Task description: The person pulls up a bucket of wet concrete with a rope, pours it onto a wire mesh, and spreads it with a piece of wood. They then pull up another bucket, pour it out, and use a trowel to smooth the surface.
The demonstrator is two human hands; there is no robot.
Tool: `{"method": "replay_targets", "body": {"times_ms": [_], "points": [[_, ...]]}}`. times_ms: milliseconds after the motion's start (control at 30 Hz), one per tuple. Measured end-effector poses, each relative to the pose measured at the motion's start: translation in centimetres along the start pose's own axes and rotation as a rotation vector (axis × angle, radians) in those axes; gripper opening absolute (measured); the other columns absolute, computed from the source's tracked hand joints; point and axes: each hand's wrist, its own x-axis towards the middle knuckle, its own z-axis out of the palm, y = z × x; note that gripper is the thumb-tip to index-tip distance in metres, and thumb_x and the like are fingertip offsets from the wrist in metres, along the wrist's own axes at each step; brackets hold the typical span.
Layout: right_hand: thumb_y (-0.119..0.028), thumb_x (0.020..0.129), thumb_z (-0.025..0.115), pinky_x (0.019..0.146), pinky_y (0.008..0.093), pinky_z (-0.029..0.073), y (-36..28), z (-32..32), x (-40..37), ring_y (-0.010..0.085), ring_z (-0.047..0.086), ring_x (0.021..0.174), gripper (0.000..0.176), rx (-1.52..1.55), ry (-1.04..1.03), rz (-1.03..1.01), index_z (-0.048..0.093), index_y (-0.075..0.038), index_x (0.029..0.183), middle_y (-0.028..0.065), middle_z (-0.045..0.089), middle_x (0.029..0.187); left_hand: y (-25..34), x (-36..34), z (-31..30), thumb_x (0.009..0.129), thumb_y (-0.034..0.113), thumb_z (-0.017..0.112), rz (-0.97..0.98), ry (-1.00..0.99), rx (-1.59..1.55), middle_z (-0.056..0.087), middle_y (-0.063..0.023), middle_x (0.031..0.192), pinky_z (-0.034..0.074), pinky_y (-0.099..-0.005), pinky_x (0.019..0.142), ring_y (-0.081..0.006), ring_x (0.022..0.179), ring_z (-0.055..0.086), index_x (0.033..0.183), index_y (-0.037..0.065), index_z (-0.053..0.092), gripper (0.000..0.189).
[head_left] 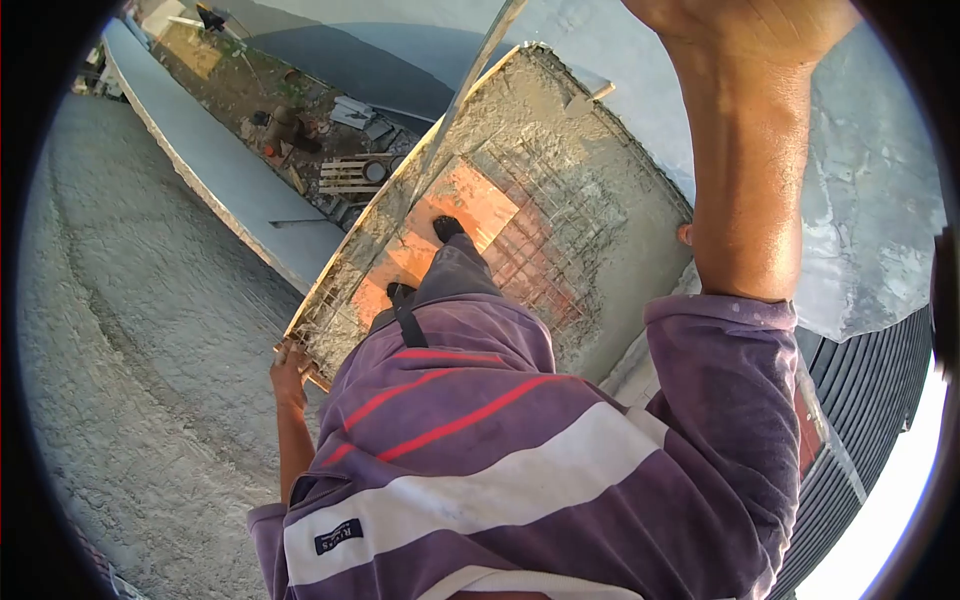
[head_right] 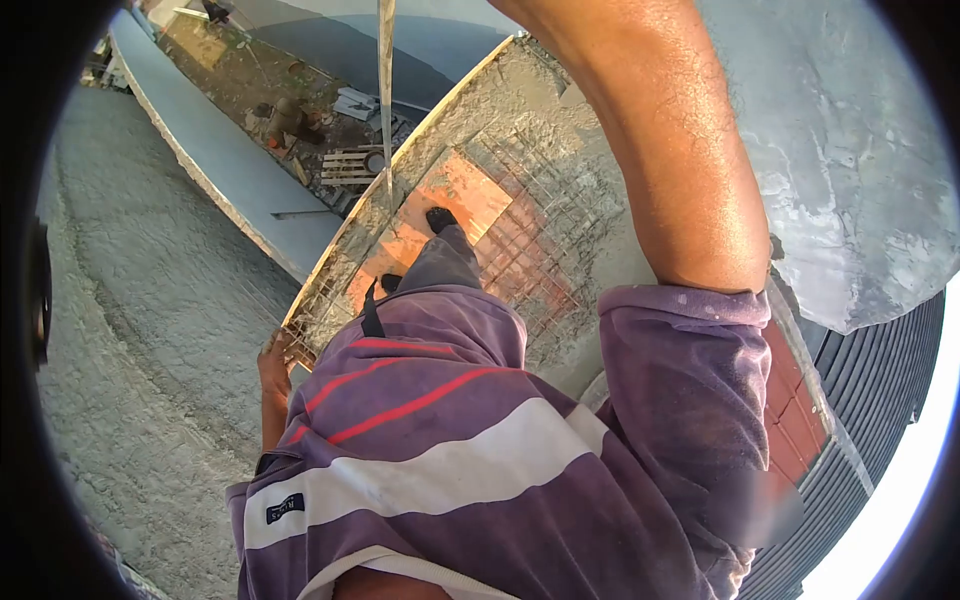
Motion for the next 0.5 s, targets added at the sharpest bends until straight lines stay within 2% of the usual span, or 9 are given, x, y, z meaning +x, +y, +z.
{"method": "replay_targets", "body": {"times_ms": [67,200,267,367,433,500], "points": [[-0.043,0.110,0.039,0.041,0.0221,0.025,-0.4,-1.1,-0.2,0.0052,0.026,0.046,0.034,-0.004,0.015,-0.004,0.046,-0.018,0.089,-0.0077,0.028,0.060,0.8,-0.3,1.0,0.100,0.028,0.063,0.018,-0.017,0.040,0.067,-0.0036,0.106,0.055,-0.0316,0.071,-0.0163,0.084,0.066,0.139,0.003,0.057,0.046],[-0.045,0.111,0.039,0.041,0.0217,0.026,-0.6,-3.0,-0.2,0.0046,0.026,0.046,0.034,0.016,0.027,0.007,0.046,-0.019,0.090,-0.0082,0.027,0.060,-1.7,-0.7,0.0,0.098,0.027,0.065,-0.024,-0.011,0.021,0.068,-0.0035,0.104,0.054,-0.0301,0.068,-0.0153,0.083,0.066,0.131,0.007,0.062,0.039],[-0.046,0.111,0.039,0.041,0.0214,0.026,-0.6,-3.7,-0.3,0.0043,0.027,0.046,0.035,0.057,0.036,0.022,0.046,-0.019,0.090,-0.0085,0.027,0.060,-7.6,1.4,-3.1,0.095,0.024,0.065,0.070,-0.010,0.163,0.068,-0.0026,0.100,0.050,-0.0281,0.063,-0.0141,0.079,0.065,0.124,0.010,0.065,0.032],[-0.047,0.111,0.039,0.041,0.0212,0.026,-0.9,-3.4,-1.3,0.0039,0.027,0.046,0.035,0.155,0.145,0.049,0.046,-0.019,0.091,-0.0088,0.028,0.059,-10.2,1.1,-3.6,0.092,0.021,0.065,0.073,0.041,0.313,0.068,-0.0012,0.095,0.044,-0.0255,0.057,-0.0134,0.074,0.065,0.113,0.013,0.067,0.022],[-0.025,0.102,0.043,0.047,0.0253,0.026,-2.5,-2.1,-1.3,0.0093,0.028,0.051,0.024,0.298,0.190,0.125,0.047,-0.009,0.084,-0.0024,0.030,0.062,-11.3,-0.5,-2.2,0.092,0.021,0.064,-0.006,0.111,0.212,0.067,0.0000,0.093,0.040,-0.0256,0.055,-0.0131,0.070,0.063,0.109,0.015,0.067,0.018],[-0.008,0.097,0.045,0.055,0.0296,0.025,-4.0,-2.3,0.5,0.0134,0.025,0.058,0.018,0.492,0.041,0.150,0.047,-0.002,0.080,0.0021,0.030,0.066,-9.6,-3.1,0.5,0.093,0.022,0.064,-0.150,0.202,0.022,0.066,0.0007,0.092,0.040,-0.0266,0.056,-0.0130,0.069,0.063,0.107,0.016,0.067,0.016]]}}
